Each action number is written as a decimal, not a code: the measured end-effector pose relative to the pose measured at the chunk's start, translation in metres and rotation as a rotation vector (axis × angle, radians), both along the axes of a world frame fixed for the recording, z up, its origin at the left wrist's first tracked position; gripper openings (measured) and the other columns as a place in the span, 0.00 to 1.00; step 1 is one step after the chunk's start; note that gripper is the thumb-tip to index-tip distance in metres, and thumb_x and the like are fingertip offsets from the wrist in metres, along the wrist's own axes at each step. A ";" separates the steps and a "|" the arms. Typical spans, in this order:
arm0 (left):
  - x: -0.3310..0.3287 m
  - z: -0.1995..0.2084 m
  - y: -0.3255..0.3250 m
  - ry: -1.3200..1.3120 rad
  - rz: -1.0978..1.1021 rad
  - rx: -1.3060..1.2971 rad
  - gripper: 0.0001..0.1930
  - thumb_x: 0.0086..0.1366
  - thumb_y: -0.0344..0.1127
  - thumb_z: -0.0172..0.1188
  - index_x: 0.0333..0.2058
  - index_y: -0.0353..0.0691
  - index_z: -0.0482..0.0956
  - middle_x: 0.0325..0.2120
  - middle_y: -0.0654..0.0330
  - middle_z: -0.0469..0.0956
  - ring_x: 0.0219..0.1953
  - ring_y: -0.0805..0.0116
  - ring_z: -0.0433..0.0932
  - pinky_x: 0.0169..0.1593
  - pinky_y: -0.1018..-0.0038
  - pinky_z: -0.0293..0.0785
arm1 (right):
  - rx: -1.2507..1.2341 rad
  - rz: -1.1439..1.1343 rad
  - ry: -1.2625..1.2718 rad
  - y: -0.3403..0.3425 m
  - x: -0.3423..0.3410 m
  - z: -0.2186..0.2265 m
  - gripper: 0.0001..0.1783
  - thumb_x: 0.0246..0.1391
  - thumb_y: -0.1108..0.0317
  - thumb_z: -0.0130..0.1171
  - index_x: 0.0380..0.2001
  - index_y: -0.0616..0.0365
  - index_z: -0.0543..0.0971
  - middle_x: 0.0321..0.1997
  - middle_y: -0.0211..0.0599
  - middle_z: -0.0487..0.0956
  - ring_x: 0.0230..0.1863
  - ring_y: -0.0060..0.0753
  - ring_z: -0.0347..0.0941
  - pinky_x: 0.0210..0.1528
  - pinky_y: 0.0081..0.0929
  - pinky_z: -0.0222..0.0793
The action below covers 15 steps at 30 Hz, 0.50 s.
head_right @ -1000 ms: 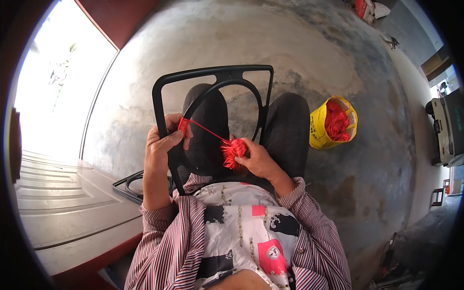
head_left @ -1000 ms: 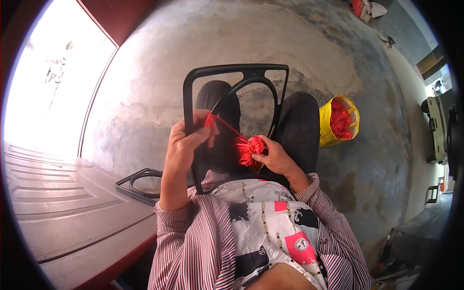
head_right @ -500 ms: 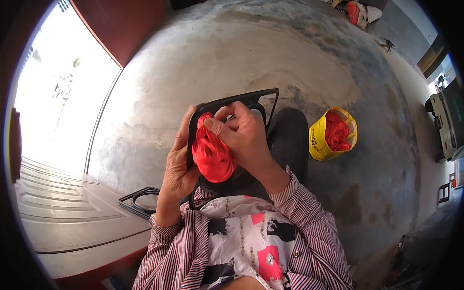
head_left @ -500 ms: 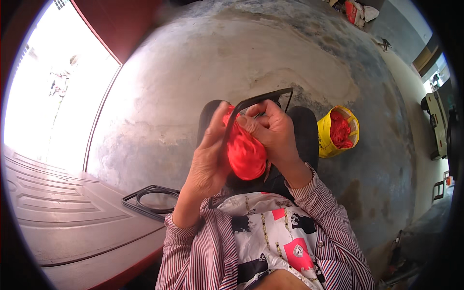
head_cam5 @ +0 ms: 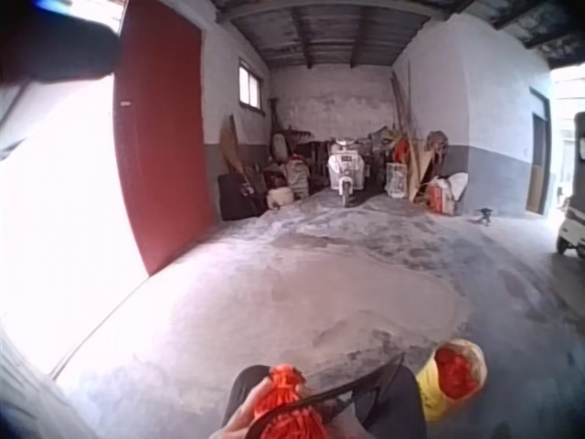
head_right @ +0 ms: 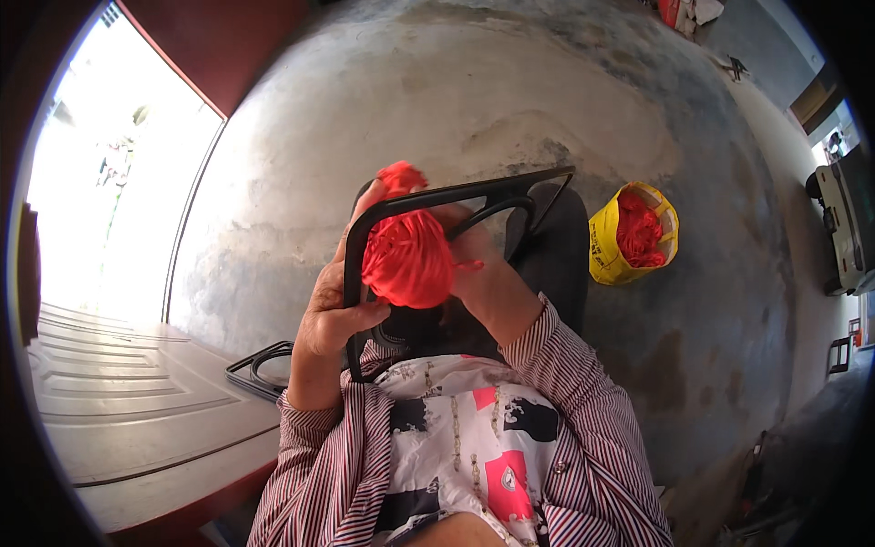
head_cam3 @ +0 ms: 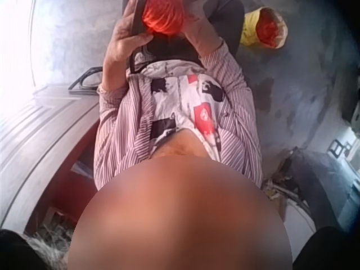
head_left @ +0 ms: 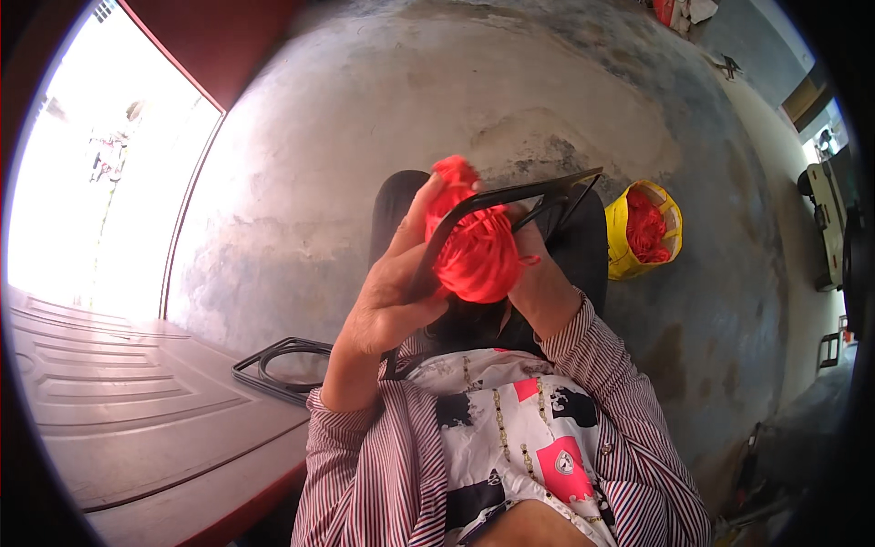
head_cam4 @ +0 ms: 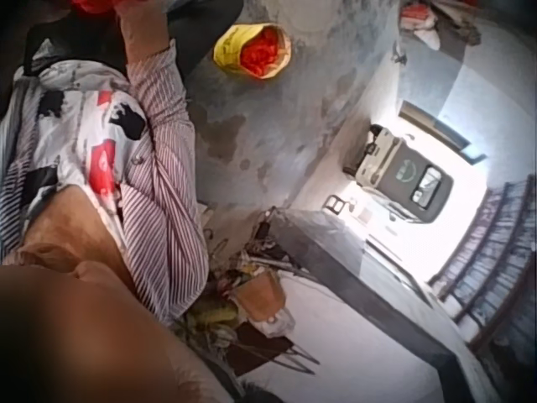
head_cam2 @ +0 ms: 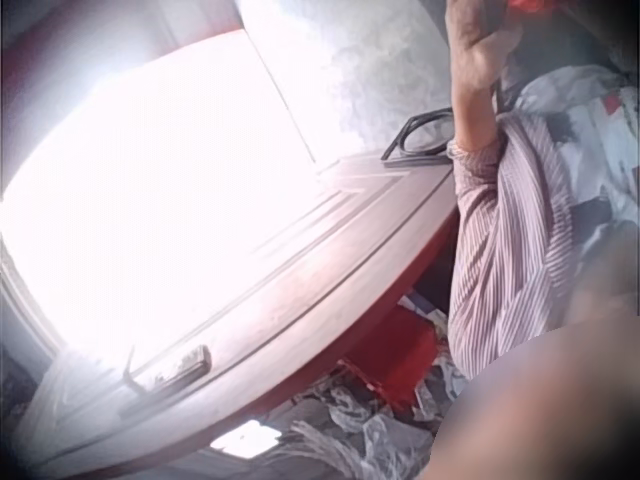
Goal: Wrap red plastic cord around a frame for furniture or a mirror.
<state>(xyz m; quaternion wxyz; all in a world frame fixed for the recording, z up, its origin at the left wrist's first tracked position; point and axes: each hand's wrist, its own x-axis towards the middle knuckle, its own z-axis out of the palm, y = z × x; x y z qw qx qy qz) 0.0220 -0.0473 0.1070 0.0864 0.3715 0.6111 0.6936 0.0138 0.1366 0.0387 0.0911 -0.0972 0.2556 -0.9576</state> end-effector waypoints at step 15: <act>0.003 -0.011 -0.020 -0.538 0.030 0.047 0.26 0.49 0.28 0.62 0.50 0.32 0.75 0.39 0.57 0.77 0.34 0.71 0.75 0.38 0.78 0.68 | 0.393 -0.126 0.441 0.019 0.052 0.032 0.24 0.39 0.61 0.60 0.41 0.65 0.76 0.50 0.50 0.77 0.64 0.46 0.64 0.69 0.42 0.54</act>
